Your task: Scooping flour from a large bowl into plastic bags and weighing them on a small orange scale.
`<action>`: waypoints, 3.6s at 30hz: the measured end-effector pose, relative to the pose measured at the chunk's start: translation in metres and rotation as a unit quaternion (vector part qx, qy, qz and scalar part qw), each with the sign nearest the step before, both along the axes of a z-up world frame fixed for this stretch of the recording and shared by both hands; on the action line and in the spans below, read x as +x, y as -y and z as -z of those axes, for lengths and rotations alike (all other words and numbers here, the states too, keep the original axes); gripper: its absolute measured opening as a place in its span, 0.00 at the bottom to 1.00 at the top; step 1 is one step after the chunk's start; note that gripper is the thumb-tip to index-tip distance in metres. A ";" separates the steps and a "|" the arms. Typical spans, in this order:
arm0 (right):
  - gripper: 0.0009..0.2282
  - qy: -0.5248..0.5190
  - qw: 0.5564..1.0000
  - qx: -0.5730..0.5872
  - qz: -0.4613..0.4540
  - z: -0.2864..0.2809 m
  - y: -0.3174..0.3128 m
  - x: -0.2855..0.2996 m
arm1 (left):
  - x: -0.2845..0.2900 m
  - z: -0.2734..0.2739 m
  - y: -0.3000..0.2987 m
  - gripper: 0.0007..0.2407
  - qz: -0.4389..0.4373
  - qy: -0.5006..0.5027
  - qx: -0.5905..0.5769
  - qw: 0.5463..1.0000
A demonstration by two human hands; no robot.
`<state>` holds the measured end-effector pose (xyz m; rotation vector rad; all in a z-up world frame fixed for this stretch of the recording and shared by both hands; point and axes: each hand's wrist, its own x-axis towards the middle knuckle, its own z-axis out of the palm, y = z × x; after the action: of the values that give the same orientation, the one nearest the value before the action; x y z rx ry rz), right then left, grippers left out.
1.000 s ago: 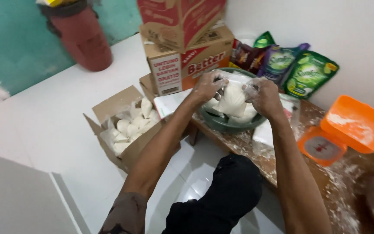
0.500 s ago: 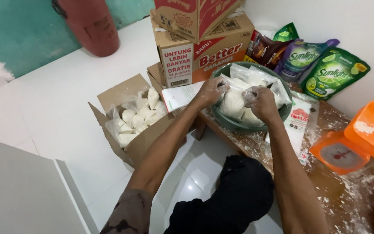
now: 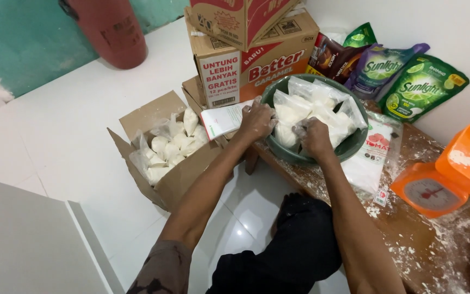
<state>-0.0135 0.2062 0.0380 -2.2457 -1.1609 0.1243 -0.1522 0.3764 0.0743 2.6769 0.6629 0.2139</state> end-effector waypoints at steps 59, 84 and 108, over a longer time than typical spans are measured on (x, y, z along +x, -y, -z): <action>0.17 0.179 0.951 -0.160 0.196 0.081 0.245 -0.007 | 0.078 0.088 0.250 0.06 0.317 0.125 0.164 0.926; 0.16 0.083 0.958 -0.260 0.088 -0.033 0.296 -0.036 | 0.059 0.080 0.243 0.08 0.301 0.121 0.003 0.946; 0.20 -0.153 0.931 0.269 0.192 -0.137 0.370 -0.053 | 0.081 -0.128 0.320 0.04 0.324 0.358 -0.412 0.773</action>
<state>-0.0661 -0.1643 0.1750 -1.8302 -0.4939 -0.0054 -0.0709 0.0567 0.2019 1.6095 -0.3683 0.5508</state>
